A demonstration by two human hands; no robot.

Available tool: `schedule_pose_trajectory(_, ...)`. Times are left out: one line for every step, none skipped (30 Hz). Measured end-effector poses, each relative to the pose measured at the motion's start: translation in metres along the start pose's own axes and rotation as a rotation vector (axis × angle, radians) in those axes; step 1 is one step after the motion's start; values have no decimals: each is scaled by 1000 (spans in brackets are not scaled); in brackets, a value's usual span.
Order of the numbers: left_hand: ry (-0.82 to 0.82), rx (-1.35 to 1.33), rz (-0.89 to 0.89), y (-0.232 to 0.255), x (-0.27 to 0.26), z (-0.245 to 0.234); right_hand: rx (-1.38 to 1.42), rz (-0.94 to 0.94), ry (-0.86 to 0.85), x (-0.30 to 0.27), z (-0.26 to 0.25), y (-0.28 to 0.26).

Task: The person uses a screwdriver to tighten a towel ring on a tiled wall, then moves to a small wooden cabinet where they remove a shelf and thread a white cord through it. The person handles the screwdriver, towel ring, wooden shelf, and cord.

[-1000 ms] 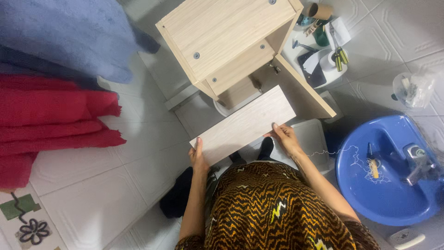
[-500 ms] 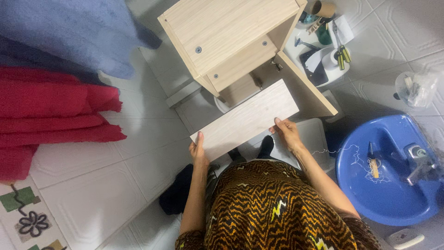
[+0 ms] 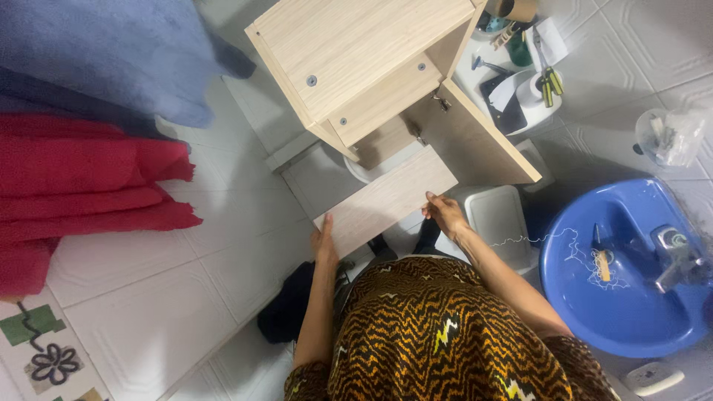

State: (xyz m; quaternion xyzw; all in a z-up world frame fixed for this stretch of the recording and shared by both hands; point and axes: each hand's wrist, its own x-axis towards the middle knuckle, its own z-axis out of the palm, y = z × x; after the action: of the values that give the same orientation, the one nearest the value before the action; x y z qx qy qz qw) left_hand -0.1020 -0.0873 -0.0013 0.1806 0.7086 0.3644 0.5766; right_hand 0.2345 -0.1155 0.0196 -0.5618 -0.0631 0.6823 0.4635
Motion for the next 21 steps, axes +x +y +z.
schedule_pose_trajectory(9, -8, 1, 0, 1, 1, 3, 7, -4, 1, 4, -4)
schedule_pose_trajectory(17, -15, 4, 0, 3, 4, -1, -10, -8, 4, 9, -9)
schedule_pose_trajectory(25, -23, 6, 0, 6, 7, -4, -26, -11, 7, 14, -14)
schedule_pose_trajectory(34, -5, 15, 1, 8, 9, -8, -43, -16, 10, 19, -19)
schedule_pose_trajectory(43, 14, 23, 2, 11, 12, 12, -61, -31, 13, 23, -24)
schedule_pose_trajectory(53, 32, 31, 2, 13, 14, 32, -78, -47, 15, 28, -29)
schedule_pose_trajectory(69, 22, 8, 3, 15, 16, 52, -95, -63, 16, 32, -33)
schedule_pose_trajectory(85, 10, -15, 4, 18, 19, 54, -95, -66, 17, 36, -38)
schedule_pose_trajectory(101, -1, -37, 5, 20, 20, 57, -96, -69, 18, 38, -42)
schedule_pose_trajectory(79, -25, -5, 5, 21, 21, 59, -96, -71, 18, 40, -45)
schedule_pose_trajectory(56, -49, 28, 6, 21, 21, 48, -90, -64, 18, 43, -48)
schedule_pose_trajectory(34, -72, 60, 6, 21, 21, 36, -82, -57, 17, 44, -50)
schedule_pose_trajectory(40, -66, 54, 7, 21, 21, 25, -75, -49, 16, 45, -52)
schedule_pose_trajectory(46, -59, 46, 7, 21, 21, 29, -74, -51, 15, 45, -53)
schedule_pose_trajectory(53, -53, 39, 7, 21, 22, 32, -72, -54, 15, 46, -54)
schedule_pose_trajectory(64, -35, 35, 8, 21, 22, 36, -71, -55, 15, 46, -54)
schedule_pose_trajectory(75, -17, 31, 8, 21, 23, 45, -74, -61, 16, 46, -54)
schedule_pose_trajectory(85, 1, 28, 10, 21, 25, 55, -80, -67, 18, 46, -54)
schedule_pose_trajectory(88, -18, 37, 11, 22, 27, 65, -85, -73, 20, 46, -54)
schedule_pose_trajectory(90, -37, 46, 13, 23, 29, 63, -89, -75, 23, 46, -54)
schedule_pose_trajectory(92, -56, 56, 16, 23, 30, 62, -93, -76, 25, 45, -53)
